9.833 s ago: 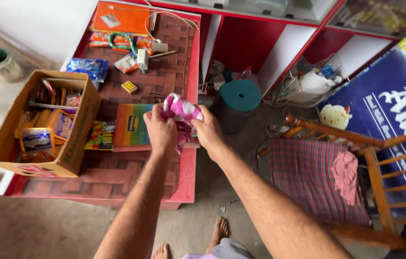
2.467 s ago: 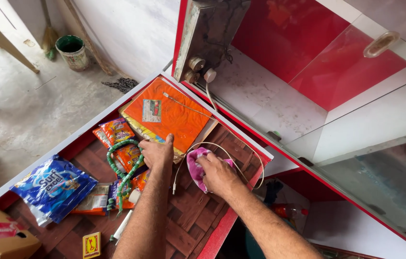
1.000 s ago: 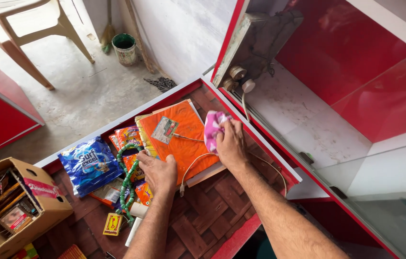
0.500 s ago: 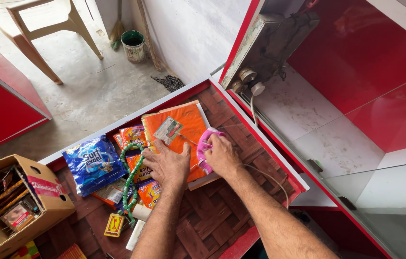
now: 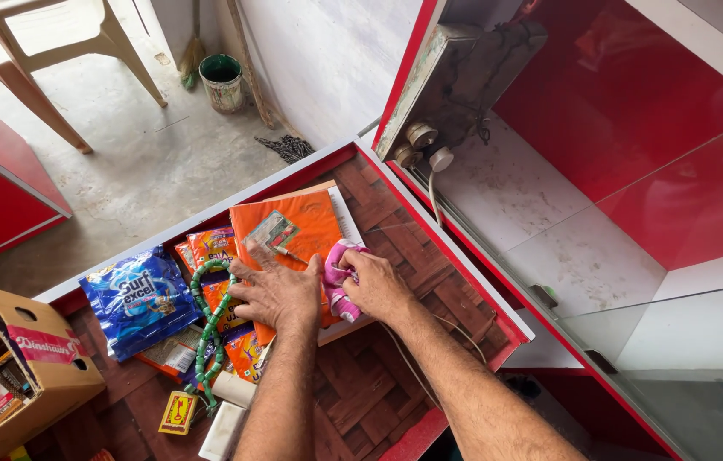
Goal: Cleaning and organizing various jars, signs, and snack packets on a grocery store counter.
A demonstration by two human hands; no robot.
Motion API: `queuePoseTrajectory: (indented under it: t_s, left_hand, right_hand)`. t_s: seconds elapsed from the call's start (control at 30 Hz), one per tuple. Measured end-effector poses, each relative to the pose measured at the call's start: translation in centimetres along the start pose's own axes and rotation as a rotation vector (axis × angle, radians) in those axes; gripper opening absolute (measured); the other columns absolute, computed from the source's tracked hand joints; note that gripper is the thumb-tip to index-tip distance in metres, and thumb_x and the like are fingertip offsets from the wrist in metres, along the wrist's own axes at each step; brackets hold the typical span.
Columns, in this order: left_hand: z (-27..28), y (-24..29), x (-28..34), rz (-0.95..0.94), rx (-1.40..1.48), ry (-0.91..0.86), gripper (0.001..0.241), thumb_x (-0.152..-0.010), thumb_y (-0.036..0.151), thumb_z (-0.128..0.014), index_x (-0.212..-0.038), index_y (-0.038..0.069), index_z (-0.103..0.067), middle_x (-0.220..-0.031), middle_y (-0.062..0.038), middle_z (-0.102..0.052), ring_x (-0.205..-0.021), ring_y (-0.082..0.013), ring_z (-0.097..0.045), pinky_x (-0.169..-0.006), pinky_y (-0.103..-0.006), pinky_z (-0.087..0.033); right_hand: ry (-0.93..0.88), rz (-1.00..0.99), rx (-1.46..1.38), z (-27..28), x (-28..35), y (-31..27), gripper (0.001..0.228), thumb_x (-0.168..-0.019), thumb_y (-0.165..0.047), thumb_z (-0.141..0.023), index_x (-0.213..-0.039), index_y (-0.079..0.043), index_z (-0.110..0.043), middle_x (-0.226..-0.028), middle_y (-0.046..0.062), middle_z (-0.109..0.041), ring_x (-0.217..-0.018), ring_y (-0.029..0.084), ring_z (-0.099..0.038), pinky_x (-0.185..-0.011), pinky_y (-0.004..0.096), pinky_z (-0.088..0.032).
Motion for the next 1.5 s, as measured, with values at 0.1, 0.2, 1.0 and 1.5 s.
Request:
queuePoseTrajectory:
  t_s: [0.1, 0.2, 1.0, 1.5]
  left_hand:
    - [1.7, -0.1, -0.3, 0.011, 0.038, 0.005, 0.125, -0.064, 0.068, -0.088, -0.158, 0.020, -0.021, -0.151, -0.022, -0.027, -0.128, -0.0439, -0.046, -0.091, -0.0595, -0.049]
    - [3.1, -0.4, -0.8, 0.018, 0.084, -0.011, 0.129, -0.062, 0.061, -0.094, -0.155, 0.012, -0.020, -0.140, -0.026, -0.044, -0.116, -0.0425, -0.061, -0.089, -0.0508, -0.058]
    - [5.2, -9.0, -5.7, -0.107, 1.362, -0.407, 0.055, -0.084, 0.010, -0.076, -0.136, 0.010, -0.057, -0.124, -0.005, -0.071, -0.113, -0.0179, -0.067, -0.096, -0.0369, -0.056]
    - [5.5, -9.5, -9.0, -0.176, 1.364, -0.382, 0.053, -0.083, 0.009, -0.077, -0.133, 0.008, -0.059, -0.123, -0.007, -0.071, -0.111, -0.0190, -0.068, -0.097, -0.0373, -0.055]
  right_hand:
    - [-0.007, -0.010, -0.029, -0.2, -0.1, 0.4, 0.023, -0.090, -0.013, -0.062, -0.113, -0.011, -0.065, -0.112, 0.009, -0.073, -0.108, 0.024, -0.071, -0.093, 0.044, -0.059]
    - [0.000, -0.034, -0.085, -0.6, -0.6, 0.6, 0.025, -0.091, -0.014, -0.061, -0.117, -0.011, -0.063, -0.118, 0.010, -0.071, -0.114, 0.026, -0.069, -0.097, 0.045, -0.057]
    - [0.297, 0.042, 0.001, -0.2, -4.8, -1.1, 0.044, -0.100, -0.015, -0.052, -0.142, -0.027, -0.056, -0.134, 0.013, -0.053, -0.124, 0.031, -0.053, -0.105, 0.044, -0.052]
    - [0.088, 0.489, 0.423, -5.6, -7.5, -4.8, 0.056, -0.101, -0.014, -0.040, -0.157, -0.010, -0.037, -0.167, 0.021, -0.021, -0.151, 0.041, -0.029, -0.124, 0.050, -0.024]
Point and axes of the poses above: each hand's wrist, its own x-axis away from the middle knuckle, its own z-axis out of the back of the hand, y = z × x, the point moved 7 cm from there along -x, towards the middle knuckle
